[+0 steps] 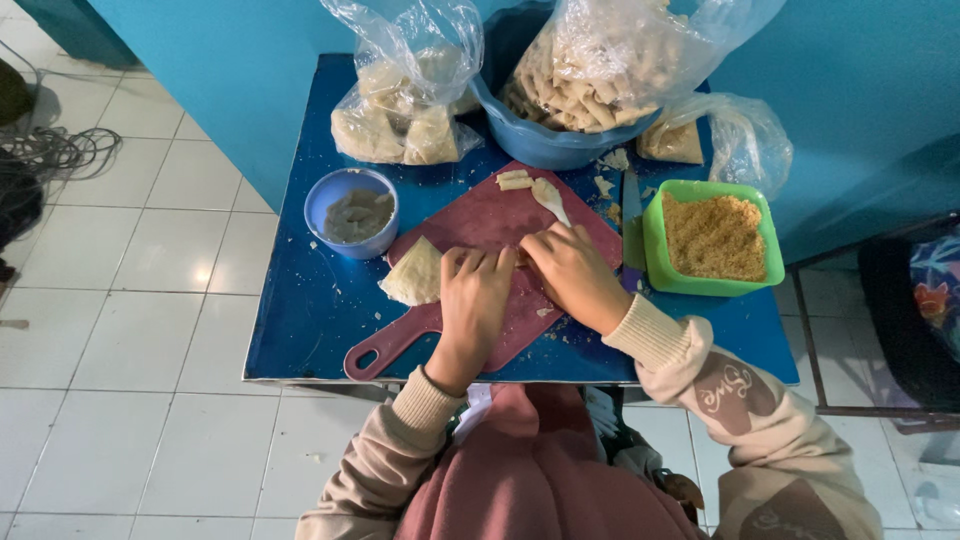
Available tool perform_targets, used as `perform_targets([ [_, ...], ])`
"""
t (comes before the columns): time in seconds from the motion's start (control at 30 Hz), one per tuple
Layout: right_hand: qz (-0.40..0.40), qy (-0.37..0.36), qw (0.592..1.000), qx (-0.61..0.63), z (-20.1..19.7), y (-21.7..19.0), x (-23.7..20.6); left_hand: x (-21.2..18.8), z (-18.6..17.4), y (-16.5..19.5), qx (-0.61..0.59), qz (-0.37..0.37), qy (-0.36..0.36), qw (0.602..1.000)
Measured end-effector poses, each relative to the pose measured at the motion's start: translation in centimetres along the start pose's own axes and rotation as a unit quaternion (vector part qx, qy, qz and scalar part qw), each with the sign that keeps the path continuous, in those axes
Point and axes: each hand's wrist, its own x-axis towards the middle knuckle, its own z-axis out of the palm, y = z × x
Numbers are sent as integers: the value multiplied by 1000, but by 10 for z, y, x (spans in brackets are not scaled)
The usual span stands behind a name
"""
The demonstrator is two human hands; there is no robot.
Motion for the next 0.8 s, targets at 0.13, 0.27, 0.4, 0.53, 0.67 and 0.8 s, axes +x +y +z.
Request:
perform_targets([
  [0.13,-24,55,998,-24,0,0,8,-2,-3,-2,28,6,-3,1000],
  [0.27,-33,65,996,-51,6,-4,4,0,2,0,50,-14,5,999],
  [0.4,-33,52,996,-66,11,-5,-3,-1,1,0,45,-38,10,998],
  [0.53,-58,64,993,-83,11,-1,4,-1,-15,-7,80,-65,43,994],
  [0.67,-69,74,991,-86,10,-1,7,-16,-49,-23,28,-138,39,989],
  [0.8,-46,41,996,-58,11,3,15,-26,-69,-37,23,-179,-1,984],
])
